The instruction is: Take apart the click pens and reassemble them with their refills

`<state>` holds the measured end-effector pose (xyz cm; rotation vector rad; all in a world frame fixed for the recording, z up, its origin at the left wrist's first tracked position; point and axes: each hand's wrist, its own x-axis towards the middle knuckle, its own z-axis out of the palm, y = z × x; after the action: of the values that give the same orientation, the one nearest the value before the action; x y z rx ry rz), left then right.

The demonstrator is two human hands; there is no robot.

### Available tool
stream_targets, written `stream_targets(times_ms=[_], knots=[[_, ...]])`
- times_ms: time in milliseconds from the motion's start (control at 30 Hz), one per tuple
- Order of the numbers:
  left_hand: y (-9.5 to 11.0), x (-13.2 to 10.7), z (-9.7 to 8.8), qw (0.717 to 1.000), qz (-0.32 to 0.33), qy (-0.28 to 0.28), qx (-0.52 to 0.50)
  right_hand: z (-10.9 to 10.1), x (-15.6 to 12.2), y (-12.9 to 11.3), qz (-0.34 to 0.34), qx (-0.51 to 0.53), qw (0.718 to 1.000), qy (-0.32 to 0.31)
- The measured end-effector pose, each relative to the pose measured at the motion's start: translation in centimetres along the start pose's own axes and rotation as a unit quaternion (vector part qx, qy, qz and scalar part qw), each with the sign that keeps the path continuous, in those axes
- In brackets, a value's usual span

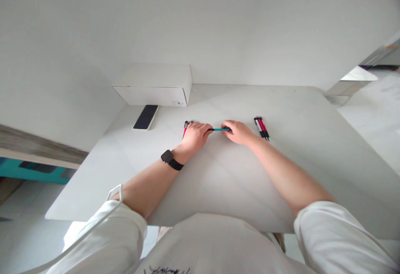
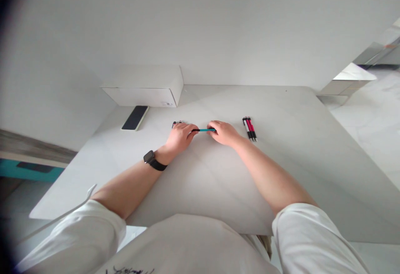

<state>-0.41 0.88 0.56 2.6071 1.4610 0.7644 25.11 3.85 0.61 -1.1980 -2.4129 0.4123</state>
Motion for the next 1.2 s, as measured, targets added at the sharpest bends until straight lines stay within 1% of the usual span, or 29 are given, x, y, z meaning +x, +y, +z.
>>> stream_targets(times_ms=[167,300,433,600,700,867,1000,1100,1200], knots=[[0.17,-0.09,-0.04,1.000,0.000,0.002,0.007,0.15,-0.11,-0.24,0.011,0.002,1.000,-0.005],[0.21,-0.11,-0.02,1.000,-0.005,-0.004,0.009,0.30,-0.17,-0.28,0.014,0.003,1.000,0.014],[0.20,-0.14,-0.01,1.000,-0.008,-0.005,0.007,0.39,-0.12,-0.19,0.020,0.008,1.000,-0.011],[0.26,-0.20,-0.03,1.000,-0.010,-0.005,0.015,0.47,-0.11,-0.16,0.010,0.000,1.000,0.010],[0.26,-0.23,0.03,1.000,-0.010,-0.001,0.015,0.52,-0.13,-0.19,0.008,0.005,1.000,-0.005],[0.22,-0.22,0.16,1.000,-0.013,-0.003,0.016,0.65,-0.09,-0.05,0.013,-0.003,1.000,0.009],[0.24,-0.20,0.16,0.999,-0.019,-0.007,0.024,0.82,-0.02,0.32,0.003,0.004,1.000,-0.007],[0.27,-0.21,0.16,0.999,-0.023,-0.009,0.027,0.87,-0.03,0.55,0.016,0.002,1.000,0.011],[0.27,-0.24,0.20,0.999,-0.030,-0.010,0.027,0.71,-0.02,0.71,0.015,0.024,1.000,0.014]])
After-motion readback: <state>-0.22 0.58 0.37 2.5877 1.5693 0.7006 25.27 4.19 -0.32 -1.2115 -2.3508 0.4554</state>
